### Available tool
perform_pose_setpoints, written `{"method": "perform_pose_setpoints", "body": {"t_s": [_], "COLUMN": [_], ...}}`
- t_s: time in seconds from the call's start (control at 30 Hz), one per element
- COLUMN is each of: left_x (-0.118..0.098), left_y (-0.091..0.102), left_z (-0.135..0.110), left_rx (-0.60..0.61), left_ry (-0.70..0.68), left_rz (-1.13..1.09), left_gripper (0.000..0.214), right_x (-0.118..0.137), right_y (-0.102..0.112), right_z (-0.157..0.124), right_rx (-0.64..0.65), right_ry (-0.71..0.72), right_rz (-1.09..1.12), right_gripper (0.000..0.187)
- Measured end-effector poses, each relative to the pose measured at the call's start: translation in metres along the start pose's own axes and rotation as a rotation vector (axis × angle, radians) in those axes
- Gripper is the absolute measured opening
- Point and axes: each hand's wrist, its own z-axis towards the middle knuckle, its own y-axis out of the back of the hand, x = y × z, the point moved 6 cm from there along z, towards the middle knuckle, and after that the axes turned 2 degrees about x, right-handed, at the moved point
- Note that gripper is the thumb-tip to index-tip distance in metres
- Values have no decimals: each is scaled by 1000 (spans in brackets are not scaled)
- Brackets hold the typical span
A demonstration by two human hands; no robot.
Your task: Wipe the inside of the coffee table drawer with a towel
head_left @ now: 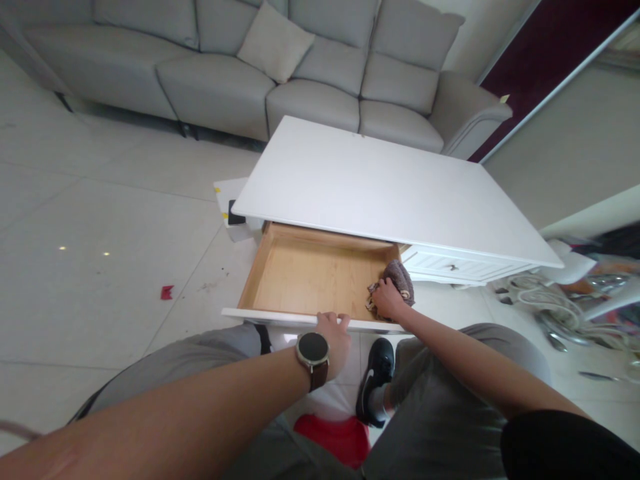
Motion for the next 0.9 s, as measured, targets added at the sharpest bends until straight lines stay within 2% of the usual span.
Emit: {"method": "perform_pose_setpoints", "body": {"t_s": [0.27, 0.4, 0.5, 0.63, 0.8, 0.9], "left_x": [2, 0, 0, -1, 1, 1], "left_y": [3, 1, -1, -2, 0, 1], "left_z": [0, 4, 7, 6, 4, 4], "left_rx": [37, 35, 10, -30, -47, -23], "left_ry": [-1, 7, 41, 27, 18, 18], "left_rz": [11, -13, -18, -63, -140, -117], "left_gripper": [39, 41, 42, 35, 35, 39], "right_x": [-3, -30, -59, -75, -49, -34], "right_y": [1, 11, 28, 57, 87, 84], "right_z": [1, 7, 14, 14, 7, 12], "right_rx": [-6, -53, -175, -299, -406, -484], "right_ry": [-32, -87, -152, -264, -272, -270], "right_rz": [10, 16, 76, 331, 761, 1102], "right_gripper": [30, 34, 40, 37, 36, 31]}}
